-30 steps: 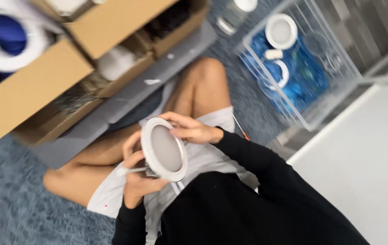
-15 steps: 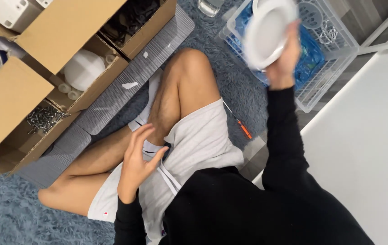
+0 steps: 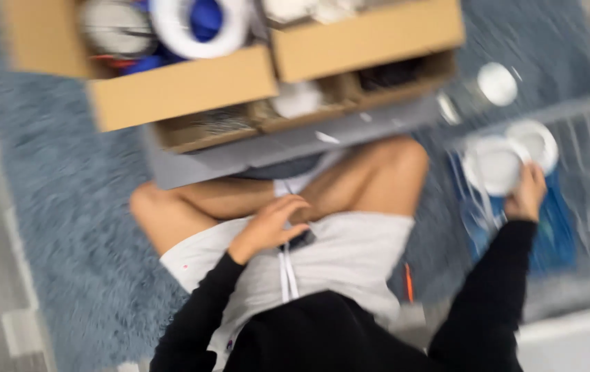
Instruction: Assembling circular LED light fixtures by snapping white plastic covers onto metal bases and sorting them into a plastic bin.
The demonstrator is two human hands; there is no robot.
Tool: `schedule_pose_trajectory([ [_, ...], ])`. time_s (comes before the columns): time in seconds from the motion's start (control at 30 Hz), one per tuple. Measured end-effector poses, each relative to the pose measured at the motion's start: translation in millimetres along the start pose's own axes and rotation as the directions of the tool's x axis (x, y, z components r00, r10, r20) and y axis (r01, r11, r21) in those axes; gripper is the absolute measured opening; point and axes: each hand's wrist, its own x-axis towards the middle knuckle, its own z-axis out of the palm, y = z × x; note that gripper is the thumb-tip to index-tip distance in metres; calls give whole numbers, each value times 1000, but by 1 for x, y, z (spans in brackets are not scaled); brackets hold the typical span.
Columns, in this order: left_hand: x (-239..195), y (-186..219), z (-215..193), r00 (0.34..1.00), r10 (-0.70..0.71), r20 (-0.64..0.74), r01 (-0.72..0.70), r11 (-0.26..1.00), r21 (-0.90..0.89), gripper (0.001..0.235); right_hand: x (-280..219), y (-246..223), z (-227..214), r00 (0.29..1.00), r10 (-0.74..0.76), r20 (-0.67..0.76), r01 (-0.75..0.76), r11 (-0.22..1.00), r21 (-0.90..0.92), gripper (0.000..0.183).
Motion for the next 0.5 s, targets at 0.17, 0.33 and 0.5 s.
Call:
schedule_pose_trajectory([
  [0.17, -4, -4, 1, 998, -55, 42, 54, 999, 5, 46, 16, 20, 10, 999, 48, 25, -46, 996, -71, 38],
  [0.33, -6, -9, -5, 997, -45, 60, 47, 998, -35, 43, 31, 47, 3, 991, -118, -58, 93, 943, -320, 31],
  [0.5, -5, -5, -25, 999, 19, -35, -21, 999, -46, 41, 4, 10, 16, 980, -164, -110, 103, 899, -427, 40],
])
